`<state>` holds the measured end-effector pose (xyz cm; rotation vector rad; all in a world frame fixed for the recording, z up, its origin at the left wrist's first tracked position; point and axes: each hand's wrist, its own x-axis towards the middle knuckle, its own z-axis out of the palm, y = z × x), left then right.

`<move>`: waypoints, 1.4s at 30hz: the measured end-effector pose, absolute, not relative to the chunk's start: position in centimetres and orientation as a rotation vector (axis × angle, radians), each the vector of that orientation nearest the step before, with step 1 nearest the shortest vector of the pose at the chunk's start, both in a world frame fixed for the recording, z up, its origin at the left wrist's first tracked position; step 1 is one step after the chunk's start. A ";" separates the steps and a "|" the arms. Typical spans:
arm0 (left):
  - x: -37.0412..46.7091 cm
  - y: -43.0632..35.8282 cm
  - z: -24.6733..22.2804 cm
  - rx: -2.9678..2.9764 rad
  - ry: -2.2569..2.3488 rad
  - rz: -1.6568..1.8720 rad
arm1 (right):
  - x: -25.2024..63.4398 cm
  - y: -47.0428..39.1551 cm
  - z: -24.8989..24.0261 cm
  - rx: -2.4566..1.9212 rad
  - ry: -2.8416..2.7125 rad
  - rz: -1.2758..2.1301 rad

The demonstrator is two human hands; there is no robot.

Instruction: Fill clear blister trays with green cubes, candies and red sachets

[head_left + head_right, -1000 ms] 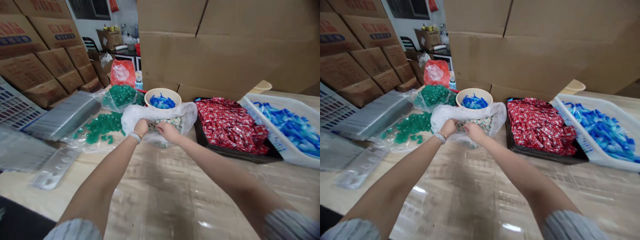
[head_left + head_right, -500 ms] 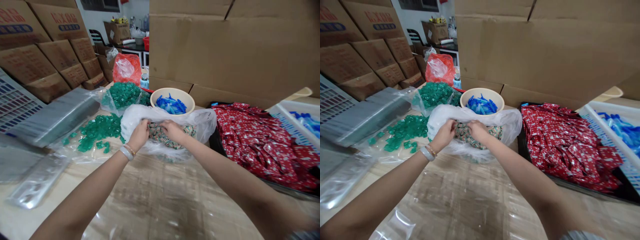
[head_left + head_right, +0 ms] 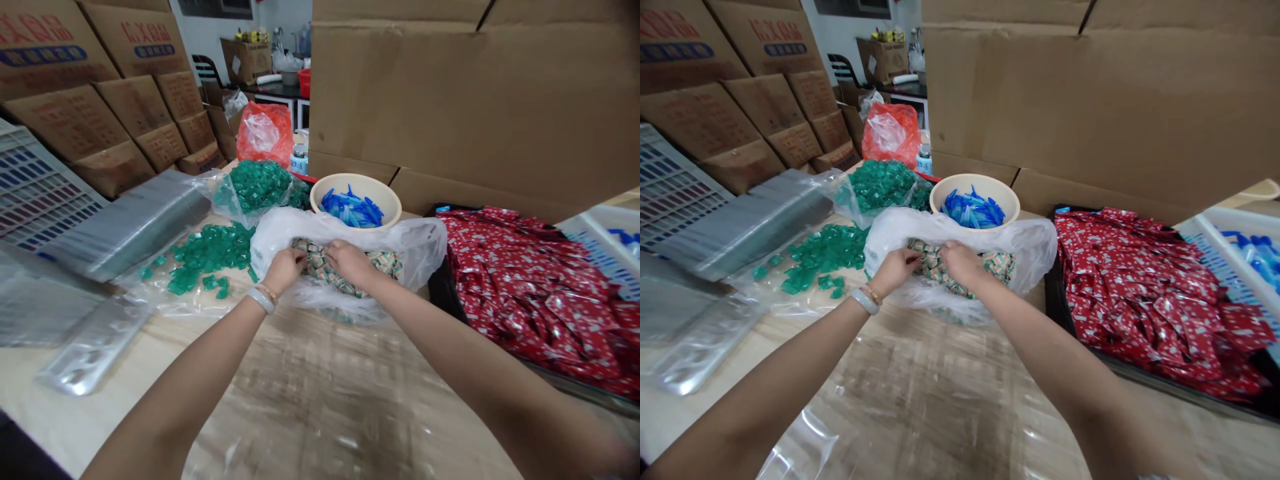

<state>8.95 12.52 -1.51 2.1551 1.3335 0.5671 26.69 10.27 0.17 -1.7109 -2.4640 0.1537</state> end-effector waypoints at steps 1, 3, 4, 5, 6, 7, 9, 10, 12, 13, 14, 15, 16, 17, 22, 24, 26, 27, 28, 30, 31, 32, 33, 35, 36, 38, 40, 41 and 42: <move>8.9 12.7 -1.6 2.089 1.309 0.602 | 26.7 10.1 0.2 -1.701 -2.445 0.156; 8.8 12.8 -1.6 1.955 1.263 0.673 | 26.8 9.9 0.4 -1.659 -2.353 0.187; 8.8 12.8 -1.6 1.894 1.243 0.701 | 26.9 9.8 0.6 -1.626 -2.287 0.231; 8.8 12.8 -1.5 1.837 1.225 0.721 | 27.0 9.8 0.7 -1.587 -2.223 0.302; 8.9 12.7 -1.3 1.783 1.206 0.732 | 27.1 9.8 0.7 -1.540 -2.172 0.398; 9.1 12.6 -1.1 1.728 1.183 0.731 | 27.1 9.8 0.7 -1.493 -2.133 0.507; 9.5 12.5 -0.5 1.601 1.132 0.709 | 27.1 10.1 0.6 -1.430 -2.066 0.704; 9.7 12.4 -0.1 1.531 1.106 0.694 | 27.1 10.2 0.5 -1.426 -2.021 0.770; 10.1 12.3 0.5 1.401 1.065 0.656 | 27.0 10.5 0.3 -1.459 -1.917 0.837; 10.3 12.3 0.8 1.347 1.051 0.635 | 27.0 10.5 0.3 -1.478 -1.875 0.846; 10.4 12.2 1.1 1.302 1.036 0.616 | 27.0 10.5 0.2 -1.487 -1.852 0.846; 10.5 12.2 1.3 1.263 1.020 0.600 | 27.0 10.4 0.3 -1.486 -1.849 0.832; 10.6 12.2 1.4 1.227 1.008 0.594 | 27.0 10.3 0.3 -1.478 -1.861 0.801; 10.7 12.2 1.5 1.186 1.006 0.602 | 27.0 10.1 0.4 -1.466 -1.878 0.751; 11.6 11.9 1.3 0.981 1.055 0.777 | 27.1 9.2 0.2 -1.422 -1.844 0.513; 12.2 11.6 1.1 0.960 1.044 0.844 | 27.1 9.3 -0.6 -1.416 -1.776 0.535; 12.7 11.4 0.9 0.976 1.029 0.894 | 27.1 9.5 -1.6 -1.433 -1.675 0.579; 13.0 11.3 0.8 0.992 1.018 0.908 | 27.1 9.6 -2.0 -1.445 -1.622 0.600; 13.2 11.1 0.7 1.016 1.000 0.915 | 27.1 9.6 -2.4 -1.455 -1.571 0.621; 13.3 11.0 0.3 1.095 0.950 0.902 | 27.1 9.5 -2.7 -1.465 -1.491 0.678; 13.3 11.0 0.2 1.144 0.932 0.889 | 27.1 9.4 -2.7 -1.464 -1.460 0.718; 13.3 10.9 0.0 1.196 0.925 0.877 | 27.1 9.2 -2.5 -1.464 -1.433 0.772; 13.2 11.0 -0.3 1.244 0.930 0.868 | 27.1 9.0 -2.2 -1.465 -1.408 0.840; 13.0 11.0 -0.7 1.317 0.950 0.860 | 27.3 8.8 -1.6 -1.475 -1.359 0.969; 12.9 11.0 -0.8 1.345 0.952 0.856 | 27.4 8.7 -1.3 -1.482 -1.344 1.004; 12.8 11.1 -1.0 1.395 0.937 0.844 | 27.8 8.8 -0.9 -1.496 -1.334 1.030; 12.8 11.1 -1.1 1.448 0.932 0.842 | 28.1 9.0 -0.7 -1.514 -1.333 1.059; 12.8 11.0 -1.1 1.489 0.936 0.848 | 28.2 9.1 -0.6 -1.523 -1.337 1.083; 12.8 11.0 -1.1 1.542 0.944 0.860 | 28.3 9.2 -0.6 -1.536 -1.347 1.101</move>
